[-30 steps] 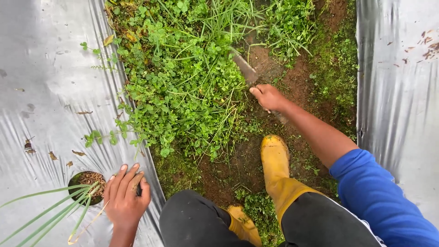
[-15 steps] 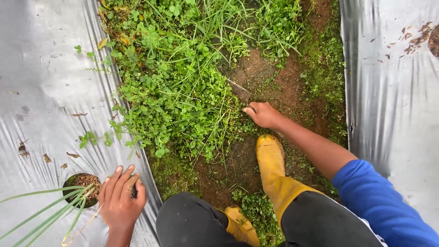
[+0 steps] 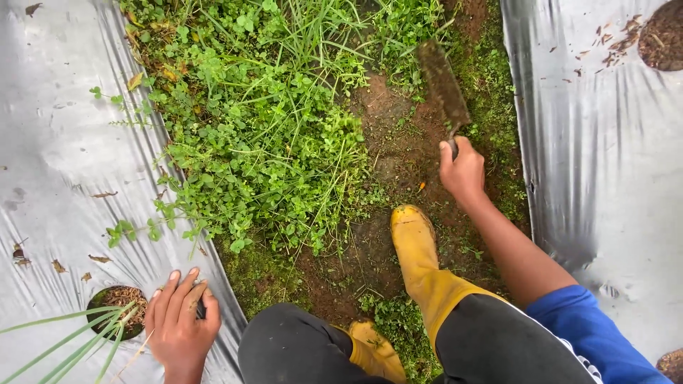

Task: Using a hand trowel to scrape and remove weeds from the soil path between rows of crops covered in plastic mulch.

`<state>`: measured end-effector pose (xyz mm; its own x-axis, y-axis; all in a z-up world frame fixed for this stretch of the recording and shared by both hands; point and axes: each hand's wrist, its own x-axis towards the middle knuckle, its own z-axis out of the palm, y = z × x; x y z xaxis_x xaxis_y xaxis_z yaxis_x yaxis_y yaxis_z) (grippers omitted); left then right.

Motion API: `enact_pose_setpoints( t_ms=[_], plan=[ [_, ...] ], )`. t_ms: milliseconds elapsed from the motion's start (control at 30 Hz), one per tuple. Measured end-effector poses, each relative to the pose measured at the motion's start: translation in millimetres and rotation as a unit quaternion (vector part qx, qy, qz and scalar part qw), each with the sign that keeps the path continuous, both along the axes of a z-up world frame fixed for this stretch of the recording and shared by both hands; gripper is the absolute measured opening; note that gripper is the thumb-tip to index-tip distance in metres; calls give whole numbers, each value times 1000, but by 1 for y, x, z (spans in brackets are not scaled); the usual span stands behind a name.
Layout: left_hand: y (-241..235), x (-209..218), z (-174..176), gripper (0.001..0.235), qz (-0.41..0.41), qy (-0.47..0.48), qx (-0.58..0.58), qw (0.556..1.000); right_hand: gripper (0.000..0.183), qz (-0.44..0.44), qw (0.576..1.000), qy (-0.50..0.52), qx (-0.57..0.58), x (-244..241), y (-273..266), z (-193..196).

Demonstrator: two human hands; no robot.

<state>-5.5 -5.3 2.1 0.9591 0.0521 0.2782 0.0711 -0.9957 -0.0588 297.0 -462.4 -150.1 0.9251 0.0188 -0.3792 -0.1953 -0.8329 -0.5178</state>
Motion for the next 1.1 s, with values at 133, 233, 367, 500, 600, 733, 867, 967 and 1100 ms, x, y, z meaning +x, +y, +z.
enact_pose_setpoints(
  t_ms=[133, 233, 367, 500, 600, 733, 867, 967, 1100],
  plan=[
    [2, -4, -3, 6, 3, 7, 6, 1000, 11, -74, 997, -36, 14, 42, 8, 4],
    [1, -3, -2, 6, 3, 3, 11, 1000, 12, -102, 993, 56, 15, 74, 35, 5],
    [0, -4, -1, 7, 4, 3, 8, 1000, 8, -118, 984, 125, 36, 59, 66, 18],
    [-2, -3, 0, 7, 15, 9, 10, 1000, 13, 39, 989, 143, 14, 14, 60, 11],
    [-3, -3, -2, 7, 14, 9, 11, 1000, 18, 41, 996, 83, 4, 0, 43, -3],
    [-2, -4, -1, 10, 12, 8, 7, 1000, 12, -41, 998, -27, 30, 21, 33, 11],
    [-2, -4, -2, 8, 15, 11, 4, 1000, 5, -68, 991, -109, 42, 80, 40, 22],
    [-3, -3, 0, 9, 17, 7, 4, 1000, 3, -88, 984, -149, 43, 117, 49, 20],
    [-2, -1, 0, 8, 14, 8, -3, 1000, 11, -89, 984, -156, 24, 142, 62, 11]
  ],
)
